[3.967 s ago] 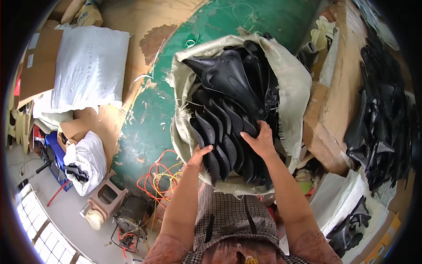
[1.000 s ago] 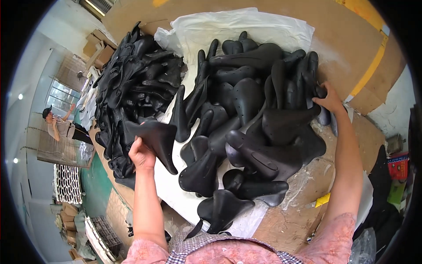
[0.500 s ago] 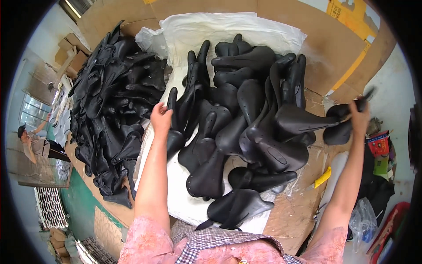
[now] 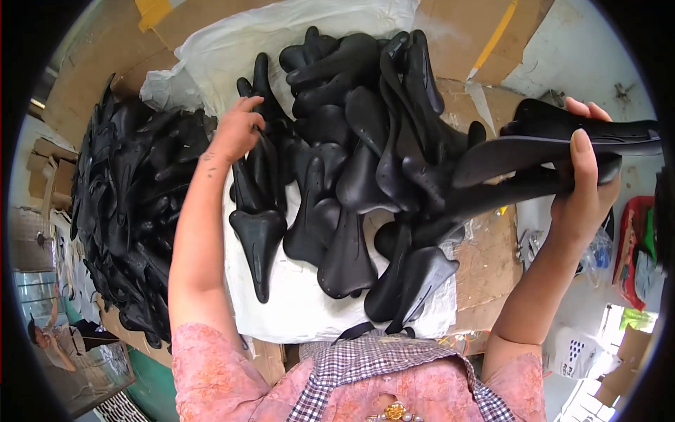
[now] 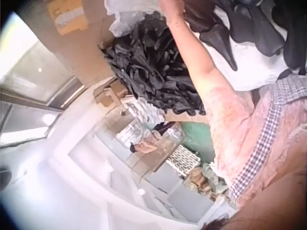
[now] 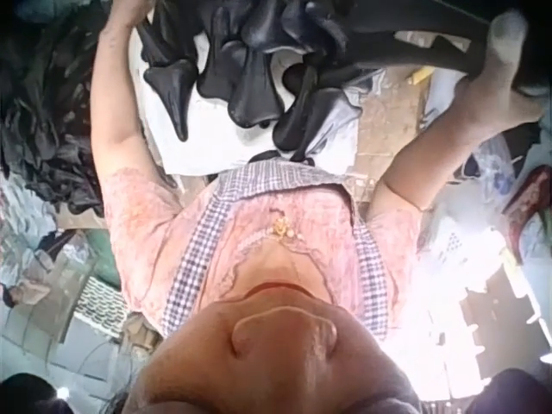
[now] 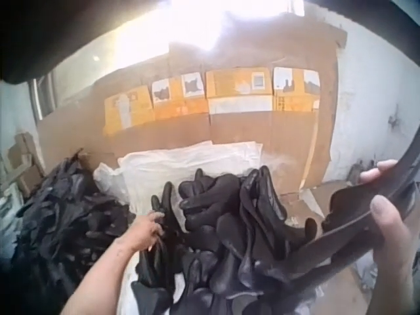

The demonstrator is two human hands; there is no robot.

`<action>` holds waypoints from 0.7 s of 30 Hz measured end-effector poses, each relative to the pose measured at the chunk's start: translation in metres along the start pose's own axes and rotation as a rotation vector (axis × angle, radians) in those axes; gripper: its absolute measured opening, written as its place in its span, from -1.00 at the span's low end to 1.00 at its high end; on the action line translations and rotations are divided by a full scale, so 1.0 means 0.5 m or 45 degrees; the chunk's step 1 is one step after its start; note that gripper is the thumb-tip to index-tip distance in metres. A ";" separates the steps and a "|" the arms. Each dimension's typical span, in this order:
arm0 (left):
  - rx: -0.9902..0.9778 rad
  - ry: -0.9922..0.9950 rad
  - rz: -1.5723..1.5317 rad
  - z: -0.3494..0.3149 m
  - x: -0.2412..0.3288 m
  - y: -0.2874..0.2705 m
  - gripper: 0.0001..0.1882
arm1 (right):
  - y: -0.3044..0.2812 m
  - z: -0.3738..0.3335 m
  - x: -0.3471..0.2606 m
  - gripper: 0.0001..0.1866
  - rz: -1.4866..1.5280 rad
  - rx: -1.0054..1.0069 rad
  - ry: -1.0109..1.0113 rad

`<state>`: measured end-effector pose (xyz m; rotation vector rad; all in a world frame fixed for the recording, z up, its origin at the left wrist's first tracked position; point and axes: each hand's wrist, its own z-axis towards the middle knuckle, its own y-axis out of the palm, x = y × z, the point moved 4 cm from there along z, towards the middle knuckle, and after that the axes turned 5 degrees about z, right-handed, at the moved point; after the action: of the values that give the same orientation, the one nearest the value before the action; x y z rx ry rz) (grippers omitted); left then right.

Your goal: Arrange bicycle saddles from a storage bag onto a workbench and apply a spray coating.

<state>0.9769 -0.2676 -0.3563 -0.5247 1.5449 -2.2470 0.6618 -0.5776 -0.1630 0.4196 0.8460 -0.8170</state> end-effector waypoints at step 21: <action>0.344 -2.261 -1.971 -0.639 0.236 0.204 -0.55 | -0.256 -0.205 0.660 -0.61 -1.219 -0.462 0.348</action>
<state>0.7255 -0.1034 -0.5468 -2.9608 -0.3699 -1.0695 0.6420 -0.7480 -0.4890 -0.2454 1.4541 -1.4613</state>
